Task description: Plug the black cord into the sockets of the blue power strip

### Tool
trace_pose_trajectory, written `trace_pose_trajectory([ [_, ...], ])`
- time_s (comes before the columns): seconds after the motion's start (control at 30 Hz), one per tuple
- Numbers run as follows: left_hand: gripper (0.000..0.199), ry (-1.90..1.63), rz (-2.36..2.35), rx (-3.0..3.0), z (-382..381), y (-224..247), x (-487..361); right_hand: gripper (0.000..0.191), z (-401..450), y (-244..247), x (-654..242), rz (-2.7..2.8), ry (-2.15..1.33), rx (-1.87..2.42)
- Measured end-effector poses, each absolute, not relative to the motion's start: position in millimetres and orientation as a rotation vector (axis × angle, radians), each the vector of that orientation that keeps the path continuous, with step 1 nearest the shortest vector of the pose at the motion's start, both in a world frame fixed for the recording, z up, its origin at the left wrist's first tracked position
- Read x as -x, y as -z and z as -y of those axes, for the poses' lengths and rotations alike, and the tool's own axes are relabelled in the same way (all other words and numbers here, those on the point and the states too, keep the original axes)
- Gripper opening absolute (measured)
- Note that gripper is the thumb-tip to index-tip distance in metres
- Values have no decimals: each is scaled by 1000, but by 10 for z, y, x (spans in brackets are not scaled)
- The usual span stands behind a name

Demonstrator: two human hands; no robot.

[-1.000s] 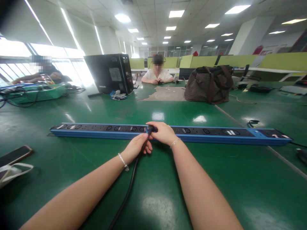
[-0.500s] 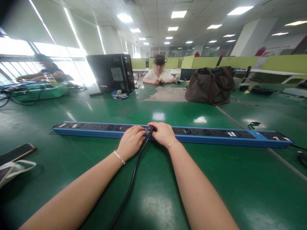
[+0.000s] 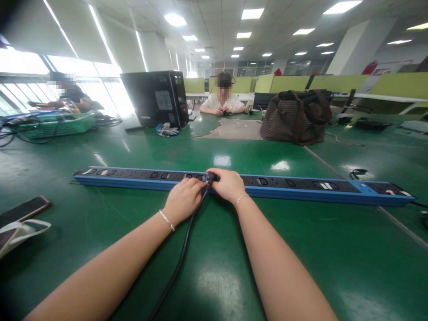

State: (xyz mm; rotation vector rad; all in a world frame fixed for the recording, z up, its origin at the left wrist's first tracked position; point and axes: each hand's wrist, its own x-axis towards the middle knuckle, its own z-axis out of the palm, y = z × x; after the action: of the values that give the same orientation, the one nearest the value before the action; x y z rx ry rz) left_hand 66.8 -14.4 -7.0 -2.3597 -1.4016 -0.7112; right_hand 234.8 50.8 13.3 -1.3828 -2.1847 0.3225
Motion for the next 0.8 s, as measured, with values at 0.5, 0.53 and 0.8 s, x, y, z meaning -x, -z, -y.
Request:
trace_pose_trajectory([
  [0.5, 30, 778, 1386, 2318, 137, 85, -673, 36, -642, -56, -2391, 1799, -748, 1070],
  [0.53, 30, 782, 1388, 2315, 136, 85, -672, 37, -636, -60, -2387, 1791, -745, 1076],
  [0.8, 28, 805, 1386, 2306, 127, 87, -660, 34, -569, -93, -2379, 1846, -573, 1143],
])
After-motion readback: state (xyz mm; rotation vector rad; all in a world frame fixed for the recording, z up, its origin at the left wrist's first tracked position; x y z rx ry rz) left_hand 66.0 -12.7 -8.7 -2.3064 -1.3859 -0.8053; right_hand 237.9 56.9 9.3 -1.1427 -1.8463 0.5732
